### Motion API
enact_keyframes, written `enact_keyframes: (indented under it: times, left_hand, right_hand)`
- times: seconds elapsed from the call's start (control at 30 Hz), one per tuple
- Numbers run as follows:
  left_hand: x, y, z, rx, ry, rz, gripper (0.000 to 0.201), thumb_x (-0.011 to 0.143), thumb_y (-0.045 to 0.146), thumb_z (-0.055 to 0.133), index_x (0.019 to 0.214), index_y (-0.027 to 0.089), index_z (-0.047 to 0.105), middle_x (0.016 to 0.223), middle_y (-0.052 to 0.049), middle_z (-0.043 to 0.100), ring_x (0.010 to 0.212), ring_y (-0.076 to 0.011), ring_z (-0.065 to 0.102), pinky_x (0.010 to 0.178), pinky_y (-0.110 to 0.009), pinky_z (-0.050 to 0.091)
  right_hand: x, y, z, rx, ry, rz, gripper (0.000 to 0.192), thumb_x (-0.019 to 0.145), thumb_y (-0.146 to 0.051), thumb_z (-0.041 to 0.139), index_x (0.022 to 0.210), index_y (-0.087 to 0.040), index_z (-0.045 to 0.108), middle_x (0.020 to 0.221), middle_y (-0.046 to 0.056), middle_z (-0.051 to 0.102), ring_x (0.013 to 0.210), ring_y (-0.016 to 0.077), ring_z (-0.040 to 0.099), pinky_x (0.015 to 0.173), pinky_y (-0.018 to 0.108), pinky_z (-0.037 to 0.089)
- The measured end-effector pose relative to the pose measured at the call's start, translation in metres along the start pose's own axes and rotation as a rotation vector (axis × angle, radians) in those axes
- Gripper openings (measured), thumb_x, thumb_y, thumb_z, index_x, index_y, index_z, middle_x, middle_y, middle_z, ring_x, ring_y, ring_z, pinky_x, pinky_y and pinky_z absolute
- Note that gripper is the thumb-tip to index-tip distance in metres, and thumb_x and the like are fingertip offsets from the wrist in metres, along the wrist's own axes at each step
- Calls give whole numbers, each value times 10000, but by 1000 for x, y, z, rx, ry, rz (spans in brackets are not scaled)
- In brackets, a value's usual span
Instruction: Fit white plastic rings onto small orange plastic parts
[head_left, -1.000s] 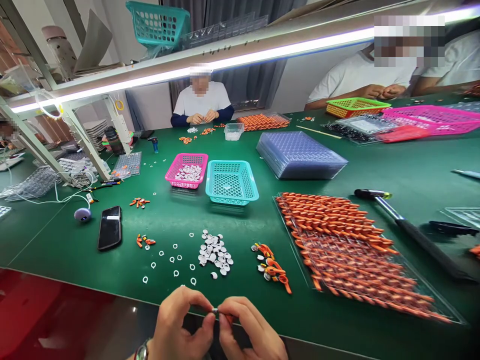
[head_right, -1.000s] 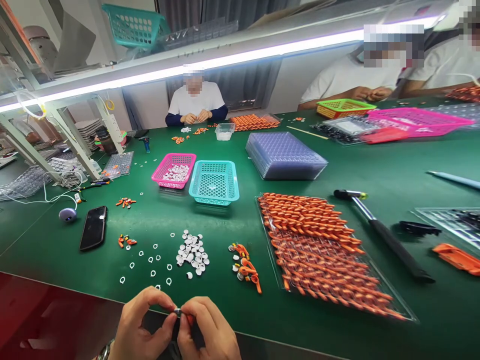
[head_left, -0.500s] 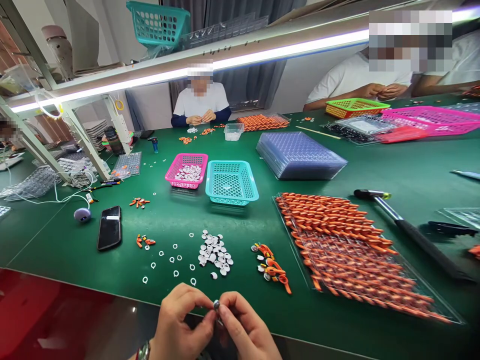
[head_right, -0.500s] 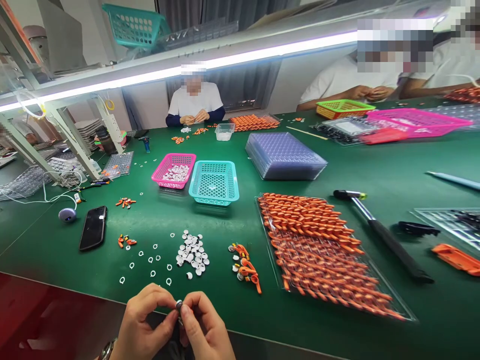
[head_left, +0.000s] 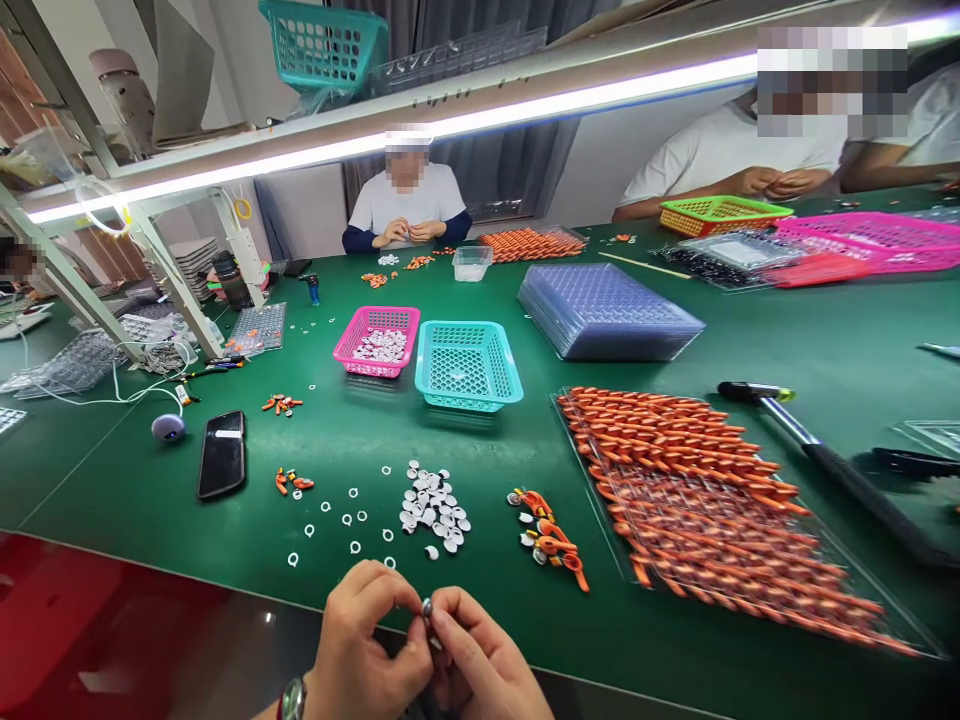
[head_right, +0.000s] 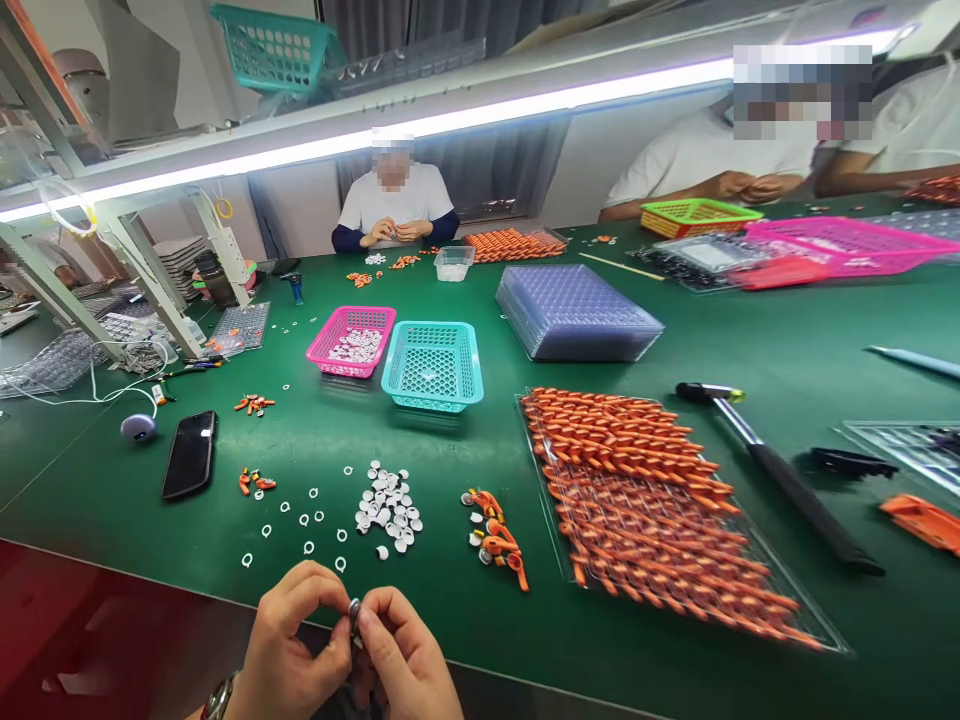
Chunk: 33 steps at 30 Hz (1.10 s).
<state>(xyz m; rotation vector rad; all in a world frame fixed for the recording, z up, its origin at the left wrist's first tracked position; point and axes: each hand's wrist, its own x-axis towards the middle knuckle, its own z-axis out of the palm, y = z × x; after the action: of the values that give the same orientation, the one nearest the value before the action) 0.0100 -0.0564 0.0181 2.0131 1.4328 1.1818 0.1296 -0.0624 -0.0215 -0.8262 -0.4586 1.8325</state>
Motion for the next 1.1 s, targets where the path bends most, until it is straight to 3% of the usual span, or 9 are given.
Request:
enact_keyframes:
  times: [0.37,0.63,0.93,1.1]
  left_hand:
    - [2,-3,-2,-8,-47,23,136,767,86,554,708,179,633,706,-31,638,670,-151,613,610,-232,498]
    - [1,-3,-1,2,-69,2,130,753,88,546,704,182,621,705,-33,627,669,-161,601,606,-248,490]
    - [3,-1,-7,-127,-186,-137,131,733,94,524,684,189,600,722,-23,624,696,-157,595,652,-250,469]
    - [7,-4,-9,-106,-195,-153,119,746,112,512,676,193,564,698,-14,608,680,-162,577,644,-259,455]
  right_hand:
    - [-1,-11,1,127,-34,178,432,621,-435,893,636,-153,566,487,-90,483,377,19,408,401,130,296]
    - [-1,-7,-1,155,-73,187,402,667,-416,867,639,-152,566,502,-90,474,375,14,389,401,138,273]
    - [3,-11,-8,268,-244,408,385,666,-371,850,584,-165,535,454,-106,403,357,15,269,355,138,234]
    - [1,-13,-11,289,-277,415,335,701,-331,827,614,-159,554,482,-92,451,361,15,304,367,136,251]
